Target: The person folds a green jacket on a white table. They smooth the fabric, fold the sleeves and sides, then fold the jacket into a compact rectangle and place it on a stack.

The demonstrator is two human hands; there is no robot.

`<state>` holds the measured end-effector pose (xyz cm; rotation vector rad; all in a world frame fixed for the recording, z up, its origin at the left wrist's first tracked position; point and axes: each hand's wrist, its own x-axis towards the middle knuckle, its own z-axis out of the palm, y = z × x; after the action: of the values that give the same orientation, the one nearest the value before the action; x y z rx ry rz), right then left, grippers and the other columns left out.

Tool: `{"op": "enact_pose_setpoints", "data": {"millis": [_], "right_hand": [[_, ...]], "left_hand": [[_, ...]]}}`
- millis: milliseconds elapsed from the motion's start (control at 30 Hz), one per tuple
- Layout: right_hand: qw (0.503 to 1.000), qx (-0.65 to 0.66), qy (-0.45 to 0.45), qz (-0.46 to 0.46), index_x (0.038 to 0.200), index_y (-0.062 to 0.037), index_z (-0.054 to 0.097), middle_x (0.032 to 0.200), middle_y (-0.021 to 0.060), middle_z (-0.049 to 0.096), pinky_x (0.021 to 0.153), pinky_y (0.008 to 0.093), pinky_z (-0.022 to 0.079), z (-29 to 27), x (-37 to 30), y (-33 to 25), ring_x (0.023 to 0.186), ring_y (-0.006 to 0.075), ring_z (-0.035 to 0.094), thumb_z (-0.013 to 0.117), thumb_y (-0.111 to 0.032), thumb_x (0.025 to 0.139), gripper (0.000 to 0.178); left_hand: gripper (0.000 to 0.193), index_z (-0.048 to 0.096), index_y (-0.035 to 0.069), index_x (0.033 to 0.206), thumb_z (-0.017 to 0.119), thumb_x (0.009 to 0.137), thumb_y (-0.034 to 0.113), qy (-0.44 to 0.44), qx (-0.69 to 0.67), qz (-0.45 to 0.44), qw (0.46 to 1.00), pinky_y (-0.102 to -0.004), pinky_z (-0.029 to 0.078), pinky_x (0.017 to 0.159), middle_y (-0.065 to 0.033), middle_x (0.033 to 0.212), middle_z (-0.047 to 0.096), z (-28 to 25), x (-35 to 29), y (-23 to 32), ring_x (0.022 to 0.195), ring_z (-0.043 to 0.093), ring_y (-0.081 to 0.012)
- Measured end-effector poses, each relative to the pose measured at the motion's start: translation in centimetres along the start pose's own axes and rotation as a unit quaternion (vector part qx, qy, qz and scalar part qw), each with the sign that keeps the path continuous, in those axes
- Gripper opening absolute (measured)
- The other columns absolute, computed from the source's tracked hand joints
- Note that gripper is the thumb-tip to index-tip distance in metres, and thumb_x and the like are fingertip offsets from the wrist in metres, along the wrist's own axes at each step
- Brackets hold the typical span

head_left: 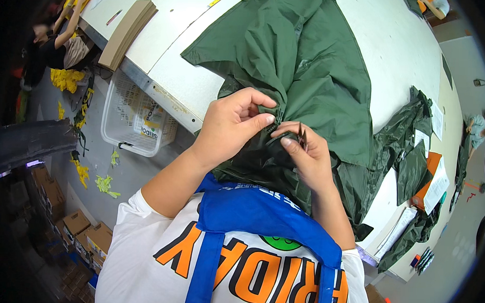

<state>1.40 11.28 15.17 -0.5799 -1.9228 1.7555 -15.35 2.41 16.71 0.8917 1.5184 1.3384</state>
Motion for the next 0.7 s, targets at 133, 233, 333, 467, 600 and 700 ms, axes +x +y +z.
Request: {"op": "enact_pose_setpoints", "data": {"millis": [133, 233, 333, 467, 600, 700], "right_hand": [[0.993, -0.017, -0.022, 0.116, 0.092, -0.0004, 0.061, 0.072, 0.0048, 0.051, 0.063, 0.0260, 0.040, -0.8, 0.0, -0.8, 0.068, 0.0125, 0.047, 0.058, -0.010, 0.088, 0.011], [0.993, -0.022, -0.028, 0.110, 0.086, 0.0008, 0.057, 0.067, 0.0031, 0.048, 0.059, 0.0257, 0.038, -0.9, 0.2, -0.4, 0.064, 0.0097, 0.042, 0.058, -0.011, 0.089, 0.013], [0.991, -0.016, -0.038, 0.128, 0.080, 0.0010, 0.053, 0.062, 0.0017, 0.044, 0.055, 0.0260, 0.035, -1.0, 0.3, -0.3, 0.061, 0.0087, 0.038, 0.059, -0.013, 0.089, 0.018], [0.989, -0.021, -0.024, 0.143, 0.075, 0.0005, 0.051, 0.058, 0.0017, 0.041, 0.052, 0.0265, 0.034, -1.1, 0.1, -0.6, 0.058, 0.0078, 0.036, 0.060, -0.014, 0.089, 0.022], [0.987, -0.071, -0.026, 0.140, 0.072, 0.0006, 0.050, 0.055, 0.0020, 0.040, 0.050, 0.0274, 0.033, -1.4, 0.3, -1.4, 0.056, 0.0077, 0.035, 0.061, -0.015, 0.088, 0.025], [0.988, -0.065, -0.016, 0.138, 0.070, 0.0008, 0.049, 0.055, 0.0025, 0.040, 0.049, 0.0280, 0.032, -1.6, 0.4, -1.8, 0.055, 0.0082, 0.034, 0.061, -0.015, 0.087, 0.026]], "left_hand": [[0.020, 0.065, 0.001, 0.101, 0.064, 0.082, -0.002, 0.021, 0.147, 0.111, 0.983, -0.0200, 0.047, 0.066, -0.0039, 0.094, 0.060, 0.0, 0.0, 0.8, 0.079, 0.057, -0.0053], [0.021, 0.066, 0.002, 0.101, 0.065, 0.080, 0.000, -0.014, 0.183, 0.112, 0.977, -0.0203, 0.047, 0.064, -0.0061, 0.089, 0.058, -0.2, 0.3, 1.2, 0.072, 0.056, -0.0084], [0.019, 0.067, 0.003, 0.097, 0.066, 0.078, 0.000, -0.036, 0.141, 0.084, 0.986, -0.0222, 0.044, 0.061, -0.0052, 0.084, 0.053, -0.2, 0.4, 1.1, 0.068, 0.051, -0.0098], [0.018, 0.067, 0.003, 0.091, 0.069, 0.074, 0.000, 0.048, 0.295, 0.201, 0.933, -0.0257, 0.042, 0.064, -0.0051, 0.088, 0.048, -0.1, 0.3, 1.3, 0.077, 0.048, -0.0153], [0.015, 0.063, 0.005, 0.085, 0.069, 0.072, 0.001, 0.059, 0.368, 0.328, 0.868, -0.0321, 0.043, 0.077, -0.0106, 0.114, 0.054, 0.0, 0.7, 1.8, 0.095, 0.052, -0.0246], [0.015, 0.058, 0.007, 0.084, 0.065, 0.074, -0.001, -0.001, 0.355, 0.378, 0.855, -0.0345, 0.043, 0.080, -0.0075, 0.106, 0.064, -0.3, 1.5, 2.0, 0.092, 0.055, -0.0254]]}}
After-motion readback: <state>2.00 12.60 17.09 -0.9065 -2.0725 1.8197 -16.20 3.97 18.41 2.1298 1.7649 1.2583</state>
